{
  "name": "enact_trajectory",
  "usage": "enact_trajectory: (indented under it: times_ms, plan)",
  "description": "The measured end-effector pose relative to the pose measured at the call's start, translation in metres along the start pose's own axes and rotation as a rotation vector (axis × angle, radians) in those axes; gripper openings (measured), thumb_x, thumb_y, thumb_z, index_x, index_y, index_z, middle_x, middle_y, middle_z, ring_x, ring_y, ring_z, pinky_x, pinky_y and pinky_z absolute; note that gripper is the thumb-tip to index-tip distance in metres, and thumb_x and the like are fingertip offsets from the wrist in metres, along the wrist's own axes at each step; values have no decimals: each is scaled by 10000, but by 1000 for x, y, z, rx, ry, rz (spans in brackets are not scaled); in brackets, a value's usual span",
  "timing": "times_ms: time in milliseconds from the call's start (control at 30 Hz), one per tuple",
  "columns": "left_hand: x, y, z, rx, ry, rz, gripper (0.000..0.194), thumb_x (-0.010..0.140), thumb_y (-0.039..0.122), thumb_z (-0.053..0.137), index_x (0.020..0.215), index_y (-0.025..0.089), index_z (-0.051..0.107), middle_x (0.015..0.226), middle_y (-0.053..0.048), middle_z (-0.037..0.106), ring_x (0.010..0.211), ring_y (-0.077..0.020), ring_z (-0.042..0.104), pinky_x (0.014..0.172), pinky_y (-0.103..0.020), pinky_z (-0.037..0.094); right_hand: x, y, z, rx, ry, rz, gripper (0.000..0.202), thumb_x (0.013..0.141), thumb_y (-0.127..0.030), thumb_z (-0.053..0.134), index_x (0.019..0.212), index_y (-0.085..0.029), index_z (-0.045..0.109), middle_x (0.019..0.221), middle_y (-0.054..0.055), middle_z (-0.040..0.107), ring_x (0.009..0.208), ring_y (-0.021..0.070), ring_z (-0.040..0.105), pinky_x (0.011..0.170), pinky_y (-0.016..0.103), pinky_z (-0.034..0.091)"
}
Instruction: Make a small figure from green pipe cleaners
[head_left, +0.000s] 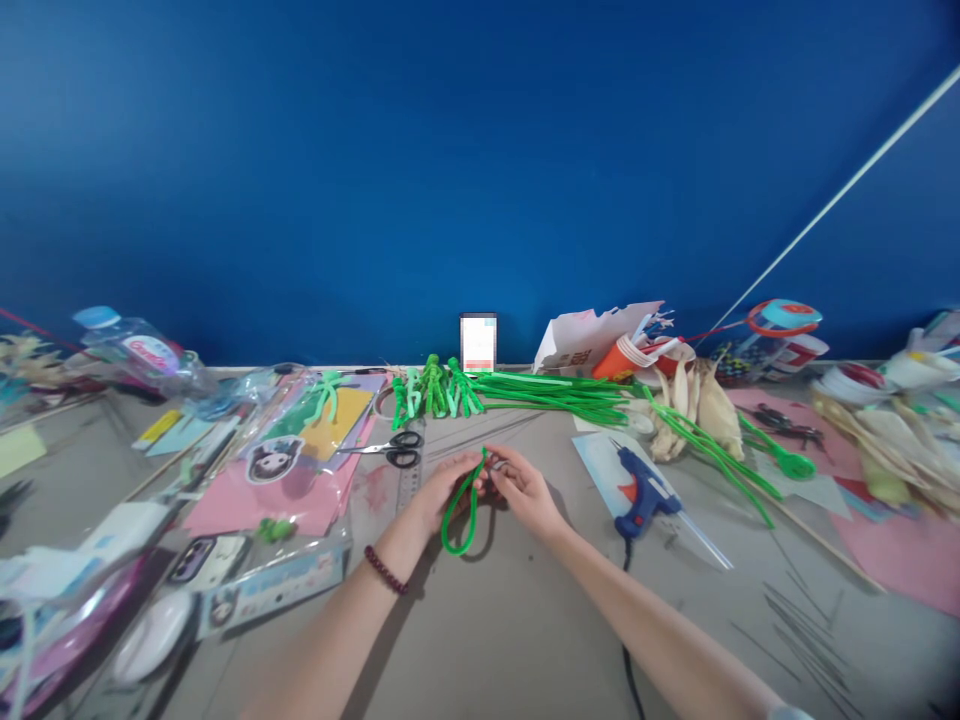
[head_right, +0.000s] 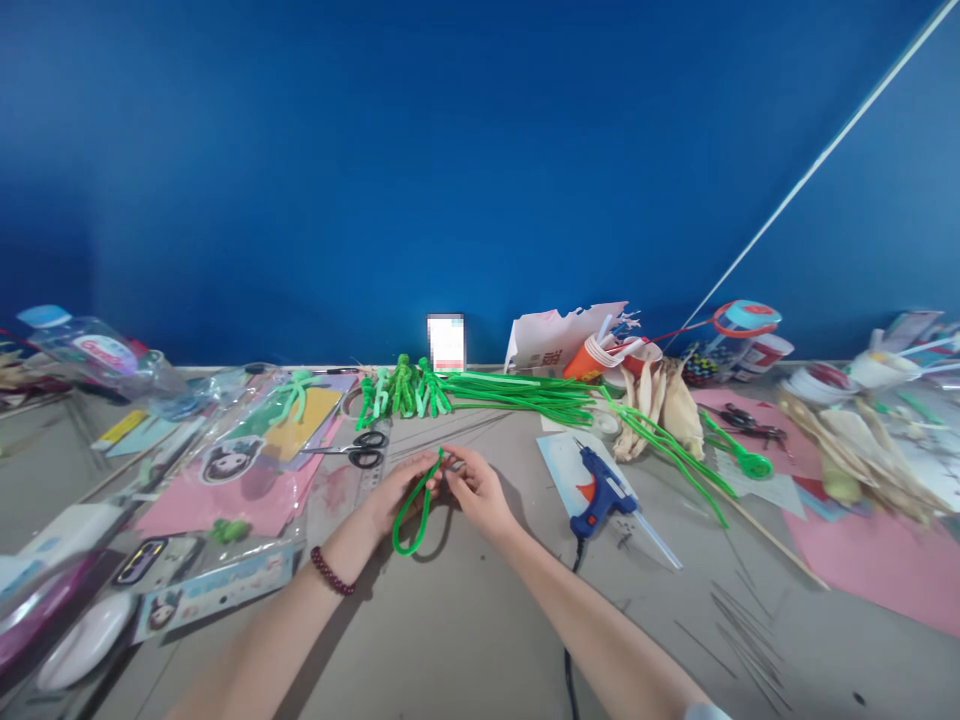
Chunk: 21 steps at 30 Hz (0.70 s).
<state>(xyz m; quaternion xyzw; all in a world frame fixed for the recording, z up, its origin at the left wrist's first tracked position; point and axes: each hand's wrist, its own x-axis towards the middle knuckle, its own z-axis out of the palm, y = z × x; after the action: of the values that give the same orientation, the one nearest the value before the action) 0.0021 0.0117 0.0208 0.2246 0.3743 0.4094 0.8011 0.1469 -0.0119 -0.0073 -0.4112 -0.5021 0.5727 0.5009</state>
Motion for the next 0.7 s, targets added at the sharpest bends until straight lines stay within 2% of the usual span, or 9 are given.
enact_trajectory:
  times_ms: [267, 433, 700]
  plan:
    - [2, -2, -5, 13, -41, 6, 76, 701, 123, 679, 743, 104, 618, 617, -16, 628, 498, -77, 571, 533, -172, 489, 1, 0, 0, 70, 4, 1, 391, 755, -389, 617, 1108, -223, 590, 863, 23, 629, 706, 128, 611, 634, 246, 505]
    - [5, -4, -9, 27, -7, -19, 142, 699, 146, 690, 821, 82, 659, 625, -29, 644, 510, -82, 578, 540, -179, 482, 2, -5, 1, 106, 18, 41, 377, 739, -384, 632, 1070, -206, 597, 778, 18, 656, 637, 128, 614, 563, 232, 482]
    - [1, -5, -4, 92, -49, 14, 196, 627, 248, 760, 658, 93, 644, 556, -5, 601, 508, -89, 545, 560, -212, 440, 2, -13, 1, 104, 72, 96, 353, 696, -424, 655, 949, -180, 612, 638, 8, 647, 509, 109, 550, 450, 214, 416]
